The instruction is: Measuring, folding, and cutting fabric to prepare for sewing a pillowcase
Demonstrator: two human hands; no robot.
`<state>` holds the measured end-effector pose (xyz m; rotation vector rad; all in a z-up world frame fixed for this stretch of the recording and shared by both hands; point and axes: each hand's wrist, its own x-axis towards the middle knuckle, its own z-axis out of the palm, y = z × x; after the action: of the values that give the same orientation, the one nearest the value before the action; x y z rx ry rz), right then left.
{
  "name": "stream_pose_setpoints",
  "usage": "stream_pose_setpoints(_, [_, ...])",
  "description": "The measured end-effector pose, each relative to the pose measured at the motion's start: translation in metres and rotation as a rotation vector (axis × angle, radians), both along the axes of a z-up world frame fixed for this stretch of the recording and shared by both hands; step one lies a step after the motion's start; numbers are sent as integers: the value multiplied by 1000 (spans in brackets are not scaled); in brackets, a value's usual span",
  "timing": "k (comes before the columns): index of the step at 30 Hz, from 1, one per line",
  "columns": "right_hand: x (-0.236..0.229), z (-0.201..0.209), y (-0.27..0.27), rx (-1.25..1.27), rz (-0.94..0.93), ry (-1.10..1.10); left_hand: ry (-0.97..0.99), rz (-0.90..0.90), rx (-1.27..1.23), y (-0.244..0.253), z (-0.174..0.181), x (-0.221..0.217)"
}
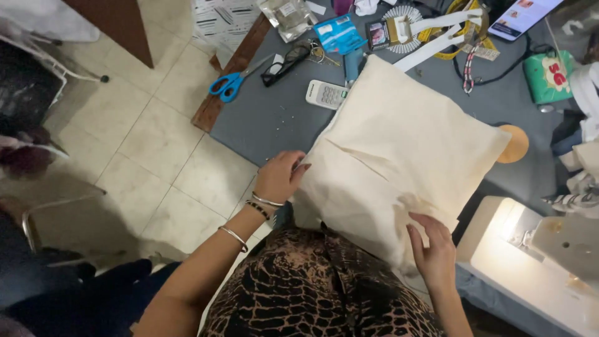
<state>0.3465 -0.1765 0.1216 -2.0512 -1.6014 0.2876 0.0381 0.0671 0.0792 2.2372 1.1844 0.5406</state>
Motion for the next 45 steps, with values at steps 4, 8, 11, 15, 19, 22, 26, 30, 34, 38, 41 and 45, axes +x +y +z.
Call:
stream_pose_setpoints(4, [-30,4,84,71,-33,-39,-89,-240,61,43,-18,10])
stream_pose_setpoints(8, [-34,-9,134,-44,37,-55,-4,-459,208,64,-27,57])
stream_pose_setpoints(11, [-17,-28,149,-149,86,-143,156,-560,255,76,-72,94])
stream_pose_setpoints(15, [-9,-8,162,-135,94,-252,195,-605,356,76,-69,103])
stream_pose_setpoints(19, [-1,-23,179,3,191,-245,84,-684,234,83,-39,95])
stream_pose_setpoints(22, [-7,-1,195,-23,265,-222,111,-708,128,87,-34,87])
stream_pose_setpoints(26, [6,45,202,-723,263,426,104,-729,23,101,-25,92])
stream_pose_setpoints(30, [35,54,160,-919,136,458,274,-557,330,107,-50,91])
stream_pose_setpoints(34, [42,68,120,-916,112,188,376,-637,360,94,-44,123])
stream_pose_setpoints(38, [33,71,94,-659,104,273,217,-978,188,74,-54,162])
stream_pose_setpoints(41, [34,69,85,-637,59,250,242,-1162,191,64,-53,179])
stream_pose_setpoints(45, [32,67,88,-723,-282,310,162,-1105,316,60,-50,178])
